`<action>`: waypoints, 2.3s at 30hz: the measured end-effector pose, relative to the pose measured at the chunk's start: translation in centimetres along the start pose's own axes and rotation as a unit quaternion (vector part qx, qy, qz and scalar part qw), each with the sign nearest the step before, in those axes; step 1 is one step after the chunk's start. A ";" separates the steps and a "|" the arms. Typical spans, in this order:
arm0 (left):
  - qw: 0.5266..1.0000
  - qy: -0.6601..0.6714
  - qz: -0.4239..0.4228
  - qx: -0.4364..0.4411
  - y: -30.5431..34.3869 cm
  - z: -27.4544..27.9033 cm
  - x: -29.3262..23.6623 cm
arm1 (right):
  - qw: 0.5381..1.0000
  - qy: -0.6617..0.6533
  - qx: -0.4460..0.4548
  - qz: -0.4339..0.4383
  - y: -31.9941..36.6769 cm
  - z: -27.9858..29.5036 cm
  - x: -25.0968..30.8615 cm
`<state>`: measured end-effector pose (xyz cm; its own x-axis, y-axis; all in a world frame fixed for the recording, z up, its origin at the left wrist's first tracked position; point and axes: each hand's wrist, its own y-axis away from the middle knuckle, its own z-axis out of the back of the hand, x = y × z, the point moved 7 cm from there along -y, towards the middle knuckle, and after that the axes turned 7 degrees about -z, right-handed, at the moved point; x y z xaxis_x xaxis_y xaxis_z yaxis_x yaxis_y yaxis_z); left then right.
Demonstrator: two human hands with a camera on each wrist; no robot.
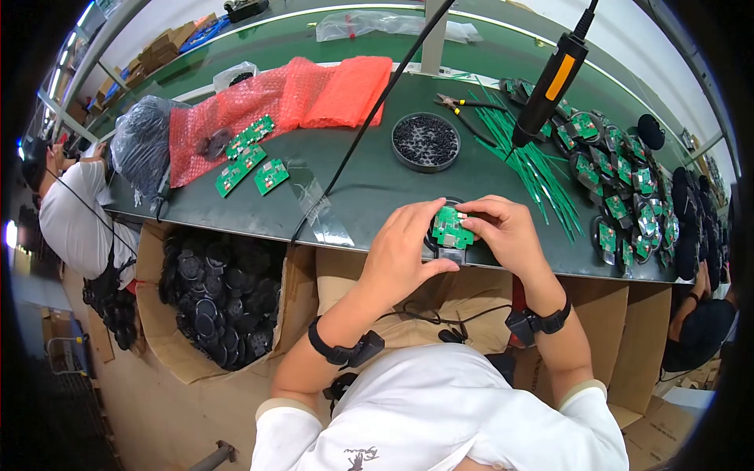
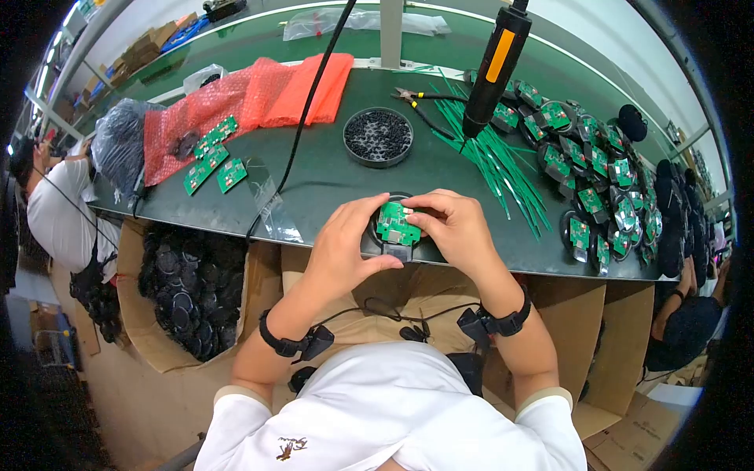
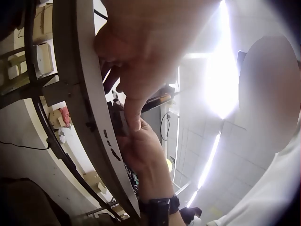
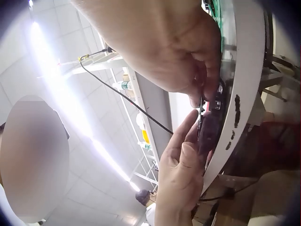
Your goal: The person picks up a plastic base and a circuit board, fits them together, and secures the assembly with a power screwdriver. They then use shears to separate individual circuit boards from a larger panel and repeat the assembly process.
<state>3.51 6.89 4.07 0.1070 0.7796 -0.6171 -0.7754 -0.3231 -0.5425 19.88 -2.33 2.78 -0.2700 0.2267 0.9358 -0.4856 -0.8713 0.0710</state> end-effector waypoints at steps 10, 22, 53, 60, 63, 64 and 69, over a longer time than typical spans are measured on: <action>0.999 -0.038 -0.025 0.015 0.4 -0.2 0.1 | 0.965 0.199 -0.045 0.163 1.0 -0.4 2.4; 0.997 -0.046 -0.056 0.017 0.8 -0.7 -0.1 | 0.934 0.242 -0.078 0.251 2.8 -0.6 3.1; 0.989 0.026 -0.026 -0.142 -1.8 -0.9 0.3 | 0.959 0.074 -0.133 0.238 2.5 0.4 1.5; 0.987 0.029 -0.027 -0.157 -1.7 -1.1 0.2 | 0.960 0.075 -0.134 0.233 2.6 0.5 1.5; 0.986 0.026 -0.033 -0.159 -1.7 -1.0 0.0 | 0.961 0.076 -0.132 0.233 2.5 0.5 1.4; 0.987 0.019 -0.031 -0.156 -1.6 -1.0 0.0 | 0.960 0.077 -0.132 0.234 2.6 0.6 1.5; 0.983 0.002 -0.050 -0.177 -1.6 -0.9 -0.2 | 0.960 0.072 -0.131 0.236 2.6 0.6 1.5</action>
<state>5.27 6.79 4.49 0.1747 0.8157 -0.5514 -0.4949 -0.4114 -0.7654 18.68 -4.52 4.60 -0.6154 -0.0925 0.7828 -0.4678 -0.7564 -0.4572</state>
